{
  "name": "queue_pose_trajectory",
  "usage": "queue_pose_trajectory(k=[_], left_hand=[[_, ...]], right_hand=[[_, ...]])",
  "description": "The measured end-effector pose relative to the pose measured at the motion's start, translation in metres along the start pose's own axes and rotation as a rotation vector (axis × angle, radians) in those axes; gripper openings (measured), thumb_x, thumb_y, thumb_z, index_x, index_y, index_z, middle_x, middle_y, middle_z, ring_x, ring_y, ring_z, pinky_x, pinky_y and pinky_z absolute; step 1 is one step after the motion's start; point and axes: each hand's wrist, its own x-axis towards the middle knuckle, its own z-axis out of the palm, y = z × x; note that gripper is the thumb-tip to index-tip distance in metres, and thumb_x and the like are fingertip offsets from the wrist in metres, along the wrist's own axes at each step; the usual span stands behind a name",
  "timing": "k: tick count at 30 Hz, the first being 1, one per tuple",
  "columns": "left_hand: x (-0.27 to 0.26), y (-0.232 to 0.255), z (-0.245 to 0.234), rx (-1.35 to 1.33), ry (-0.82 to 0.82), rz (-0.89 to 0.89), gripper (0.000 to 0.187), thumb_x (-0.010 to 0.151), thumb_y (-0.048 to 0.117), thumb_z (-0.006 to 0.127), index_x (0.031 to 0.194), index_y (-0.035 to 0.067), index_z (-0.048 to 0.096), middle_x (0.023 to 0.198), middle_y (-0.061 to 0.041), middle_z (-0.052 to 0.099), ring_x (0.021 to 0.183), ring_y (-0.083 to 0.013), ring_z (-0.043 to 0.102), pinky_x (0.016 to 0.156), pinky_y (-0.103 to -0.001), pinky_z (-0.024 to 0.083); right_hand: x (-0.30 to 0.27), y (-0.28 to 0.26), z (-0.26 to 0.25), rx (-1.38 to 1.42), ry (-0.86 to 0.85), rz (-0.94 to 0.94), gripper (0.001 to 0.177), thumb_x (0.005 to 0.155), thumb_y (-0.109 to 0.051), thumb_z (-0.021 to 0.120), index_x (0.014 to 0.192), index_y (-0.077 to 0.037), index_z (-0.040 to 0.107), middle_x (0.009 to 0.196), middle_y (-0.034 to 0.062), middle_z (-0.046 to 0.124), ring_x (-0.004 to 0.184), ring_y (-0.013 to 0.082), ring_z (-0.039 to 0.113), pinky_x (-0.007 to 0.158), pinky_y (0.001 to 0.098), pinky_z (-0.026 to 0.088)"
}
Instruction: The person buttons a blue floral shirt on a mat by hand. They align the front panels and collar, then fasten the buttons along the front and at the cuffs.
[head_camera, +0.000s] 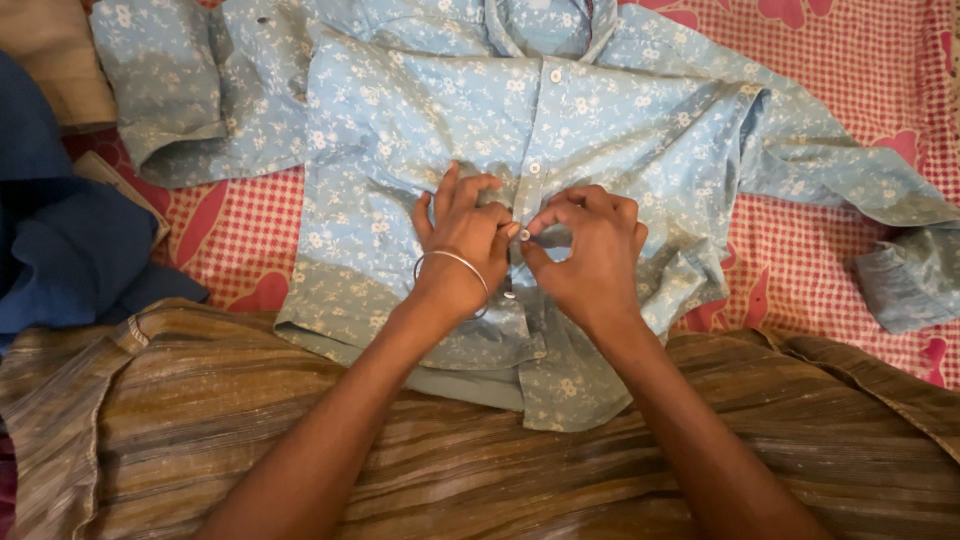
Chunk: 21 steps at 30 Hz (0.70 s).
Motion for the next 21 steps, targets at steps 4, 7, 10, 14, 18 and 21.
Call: queue_pose_trajectory(k=[4,7,10,14,18,21], left_hand=[[-0.002,0.005,-0.005,0.032,0.015,0.030,0.010,0.091,0.014,0.067,0.091,0.009,0.076,0.144,-0.011,0.049,0.150,-0.0404,0.021,0.116,-0.062,0.010],[-0.001,0.004,-0.005,0.014,0.010,0.024,0.012,0.091,0.016,0.067,0.091,0.009,0.077,0.144,-0.011,0.049,0.150,-0.0410,0.020,0.115,-0.062,0.010],[-0.001,0.002,-0.005,0.014,0.026,0.050,0.012,0.092,0.017,0.067,0.091,0.009,0.077,0.144,-0.011,0.050,0.150,-0.0412,0.021,0.117,-0.062,0.011],[-0.001,-0.001,-0.003,0.006,0.034,0.064,0.012,0.091,0.018,0.069,0.092,0.009,0.077,0.142,-0.011,0.050,0.149,-0.0424,0.022,0.116,-0.063,0.010],[0.001,-0.002,-0.001,-0.004,0.041,0.060,0.012,0.089,0.020,0.071,0.089,0.010,0.077,0.142,-0.010,0.051,0.149,-0.0433,0.022,0.116,-0.063,0.011],[-0.002,-0.005,-0.001,-0.002,0.041,0.068,0.013,0.088,0.023,0.073,0.092,0.011,0.077,0.144,-0.012,0.050,0.149,-0.0452,0.022,0.115,-0.064,0.011]], right_hand=[[-0.001,-0.005,-0.002,0.016,0.019,0.027,0.020,0.069,-0.020,0.084,0.088,-0.017,0.075,0.115,0.0029,0.067,0.118,0.0331,0.048,0.098,0.0477,0.032],[0.000,-0.005,-0.004,-0.001,0.018,0.046,0.020,0.072,-0.022,0.085,0.089,-0.017,0.075,0.114,0.0022,0.067,0.116,0.0324,0.048,0.096,0.0478,0.033],[0.002,-0.003,-0.007,-0.012,0.014,0.077,0.022,0.073,-0.026,0.089,0.089,-0.018,0.075,0.113,0.0015,0.067,0.113,0.0315,0.048,0.095,0.0475,0.033],[0.003,0.000,-0.006,-0.035,0.027,0.050,0.020,0.071,-0.024,0.090,0.086,-0.018,0.078,0.112,0.0001,0.068,0.114,0.0305,0.049,0.095,0.0471,0.033],[0.001,0.002,-0.003,-0.034,0.050,-0.072,0.013,0.075,-0.019,0.087,0.086,-0.019,0.080,0.113,-0.0010,0.068,0.118,0.0285,0.050,0.096,0.0457,0.034],[0.000,0.007,0.000,-0.035,0.053,-0.091,0.013,0.077,-0.015,0.085,0.089,-0.018,0.080,0.116,-0.0002,0.068,0.117,0.0283,0.051,0.097,0.0448,0.034]])
